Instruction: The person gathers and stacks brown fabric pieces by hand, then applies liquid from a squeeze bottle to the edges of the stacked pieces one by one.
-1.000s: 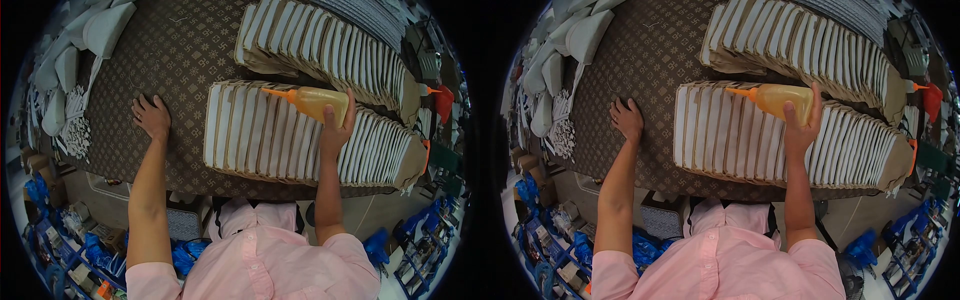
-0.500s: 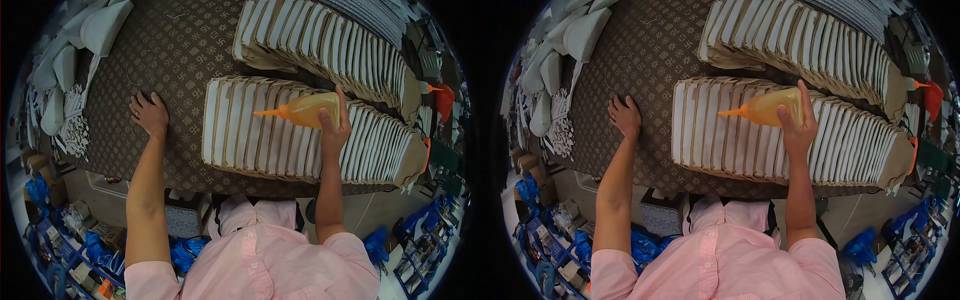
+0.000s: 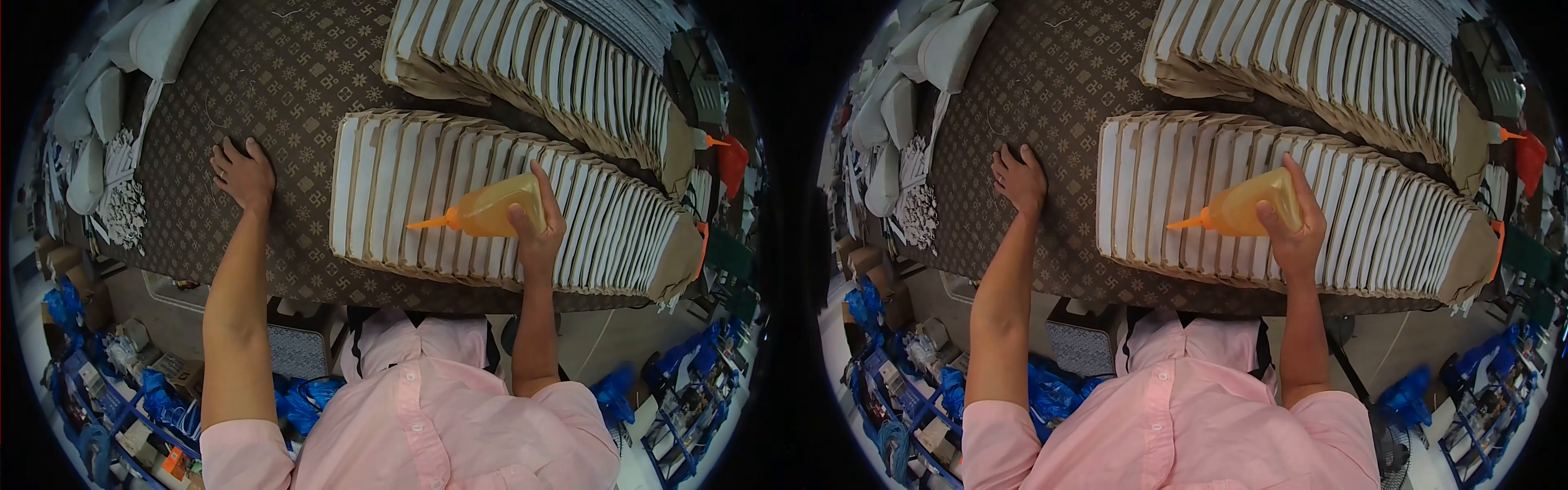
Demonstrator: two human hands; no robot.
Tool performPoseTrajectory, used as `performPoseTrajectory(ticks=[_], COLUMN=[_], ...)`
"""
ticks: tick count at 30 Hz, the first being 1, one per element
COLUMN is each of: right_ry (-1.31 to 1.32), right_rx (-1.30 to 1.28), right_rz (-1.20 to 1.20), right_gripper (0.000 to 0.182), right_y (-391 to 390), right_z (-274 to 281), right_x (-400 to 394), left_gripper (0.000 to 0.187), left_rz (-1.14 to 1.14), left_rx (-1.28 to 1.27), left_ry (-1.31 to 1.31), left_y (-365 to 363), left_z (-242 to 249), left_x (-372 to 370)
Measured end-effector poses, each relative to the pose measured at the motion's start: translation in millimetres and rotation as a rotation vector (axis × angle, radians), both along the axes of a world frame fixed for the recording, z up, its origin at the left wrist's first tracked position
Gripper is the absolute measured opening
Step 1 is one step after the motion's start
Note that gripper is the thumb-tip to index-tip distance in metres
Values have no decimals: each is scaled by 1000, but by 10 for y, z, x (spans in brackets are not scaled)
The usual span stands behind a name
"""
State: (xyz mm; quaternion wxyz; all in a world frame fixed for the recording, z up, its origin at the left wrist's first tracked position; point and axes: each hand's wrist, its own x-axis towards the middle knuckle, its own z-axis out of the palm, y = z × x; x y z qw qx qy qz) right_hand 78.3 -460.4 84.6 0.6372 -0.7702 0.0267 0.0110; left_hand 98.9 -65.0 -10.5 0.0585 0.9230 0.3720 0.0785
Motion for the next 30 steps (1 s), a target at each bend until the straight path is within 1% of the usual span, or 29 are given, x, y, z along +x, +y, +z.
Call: performPoseTrajectory(ticks=[6, 9, 13, 16, 18, 22, 27, 28, 30], right_ry=[10, 31, 34, 59, 78, 69, 121, 118, 75], right_rx=[-43, 1, -16, 32, 103, 44, 179, 181, 69], right_rz=[53, 78, 112, 116, 73, 127, 108, 102, 130], right_gripper=[62, 62, 61, 61, 61, 61, 63, 63, 63], right_y=[-51, -43, -64, -73, -85, -129, -188, -192, -206], right_z=[-60, -51, -32, -71, -114, -130, -79, -91, -149], right_x=[-101, -120, -142, -159, -166, -174, -232, -254, -292], left_gripper=[56, 56, 56, 56, 56, 56, 56, 56, 56], left_rz=[-4, -5, -12, -9, -9, -4, -14, -15, -16], left_rx=[-2, 4, 6, 3, 2, -1, 1, 2, 6], left_ry=[-11, -12, -18, -16, -17, -14, -26, -25, -27], left_y=[-4, 13, 6, 12, 13, 8, 13, 19, 26], left_z=[-8, -18, -18, -26, -18, -20, -25, -35, -43], left_x=[8, -1, -1, -2, 0, 3, -4, -5, 1])
